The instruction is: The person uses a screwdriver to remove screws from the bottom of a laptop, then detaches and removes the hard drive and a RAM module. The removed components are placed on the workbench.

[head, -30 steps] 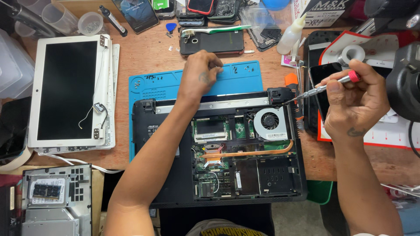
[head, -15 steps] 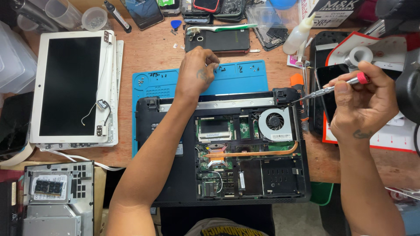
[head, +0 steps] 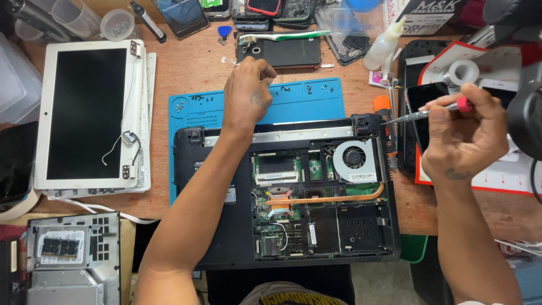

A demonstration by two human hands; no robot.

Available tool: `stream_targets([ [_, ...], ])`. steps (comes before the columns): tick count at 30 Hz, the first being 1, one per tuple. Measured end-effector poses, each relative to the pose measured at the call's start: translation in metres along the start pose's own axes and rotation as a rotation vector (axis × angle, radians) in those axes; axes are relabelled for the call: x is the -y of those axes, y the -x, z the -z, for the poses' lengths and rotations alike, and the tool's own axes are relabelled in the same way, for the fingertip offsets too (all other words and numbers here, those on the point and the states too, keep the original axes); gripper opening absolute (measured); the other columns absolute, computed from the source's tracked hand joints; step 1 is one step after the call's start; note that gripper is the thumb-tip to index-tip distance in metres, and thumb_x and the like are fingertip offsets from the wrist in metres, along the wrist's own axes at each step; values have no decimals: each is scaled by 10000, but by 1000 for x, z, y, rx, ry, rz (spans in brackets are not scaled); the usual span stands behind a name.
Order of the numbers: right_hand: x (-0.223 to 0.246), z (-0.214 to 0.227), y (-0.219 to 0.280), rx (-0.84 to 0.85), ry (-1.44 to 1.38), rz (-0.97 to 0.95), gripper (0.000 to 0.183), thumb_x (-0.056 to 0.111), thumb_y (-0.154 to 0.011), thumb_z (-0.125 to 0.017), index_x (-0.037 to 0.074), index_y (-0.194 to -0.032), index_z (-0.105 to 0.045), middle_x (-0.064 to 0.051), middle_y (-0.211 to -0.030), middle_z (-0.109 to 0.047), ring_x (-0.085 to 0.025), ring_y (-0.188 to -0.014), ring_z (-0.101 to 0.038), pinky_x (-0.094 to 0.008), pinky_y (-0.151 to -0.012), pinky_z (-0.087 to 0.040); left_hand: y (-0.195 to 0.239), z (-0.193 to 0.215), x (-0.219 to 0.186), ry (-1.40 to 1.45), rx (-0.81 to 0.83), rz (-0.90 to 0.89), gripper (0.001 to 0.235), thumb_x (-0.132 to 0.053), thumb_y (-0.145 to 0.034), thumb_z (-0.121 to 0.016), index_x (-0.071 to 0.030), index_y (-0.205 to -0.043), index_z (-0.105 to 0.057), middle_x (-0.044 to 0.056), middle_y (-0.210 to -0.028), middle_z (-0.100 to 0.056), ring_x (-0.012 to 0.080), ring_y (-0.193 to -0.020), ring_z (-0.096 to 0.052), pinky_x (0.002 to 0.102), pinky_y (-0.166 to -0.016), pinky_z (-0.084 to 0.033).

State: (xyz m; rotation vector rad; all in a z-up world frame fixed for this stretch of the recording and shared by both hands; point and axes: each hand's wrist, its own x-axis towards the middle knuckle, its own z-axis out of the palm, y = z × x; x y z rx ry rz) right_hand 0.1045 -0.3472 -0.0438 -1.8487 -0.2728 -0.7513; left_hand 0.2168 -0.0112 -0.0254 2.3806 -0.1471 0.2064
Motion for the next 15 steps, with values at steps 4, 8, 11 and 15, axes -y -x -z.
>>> stream_targets([
  [4, 7, -8, -6, 8, 21, 15, 286, -23, -1157, -736, -31, -1394, -575, -76, -1095, -570, -166, -932, -674, -254, -797, -618, 12, -4, -16, 14, -12, -132, 82, -12, -863, -704, -26, -929, -749, 156, -941, -670, 354, -929, -659, 458, -832, -508],
  [8, 18, -7, -22, 137, 105, 117, 282, 3, -1146, -736, -8, -1389, -594, -84, -1132, -610, -150, -996, -718, -218, -755, -584, 33, -19, -44, 151, 86, -226, 105, -89, -891, -714, -37, -979, -735, 152, -957, -664, 350, -931, -645, 451, -846, -496],
  [11, 28, -8, -34, 241, 182, 125, 295, 17, -1114, -741, 2, -1375, -604, -93, -1136, -642, -129, -982, -700, -205, -736, -552, 50, -29, -64, 207, 178, -278, 121, -104, -892, -703, -40, -989, -738, 158, -957, -658, 360, -946, -627, 444, -862, -488],
  [15, 32, -14, -44, 278, 193, 102, 337, 14, -1074, -739, 13, -1385, -612, -86, -1116, -653, -115, -953, -692, -187, -708, -546, 63, -32, -76, 268, 295, -302, 131, -124, -907, -688, -26, -982, -731, 162, -947, -649, 363, -948, -619, 446, -868, -480],
])
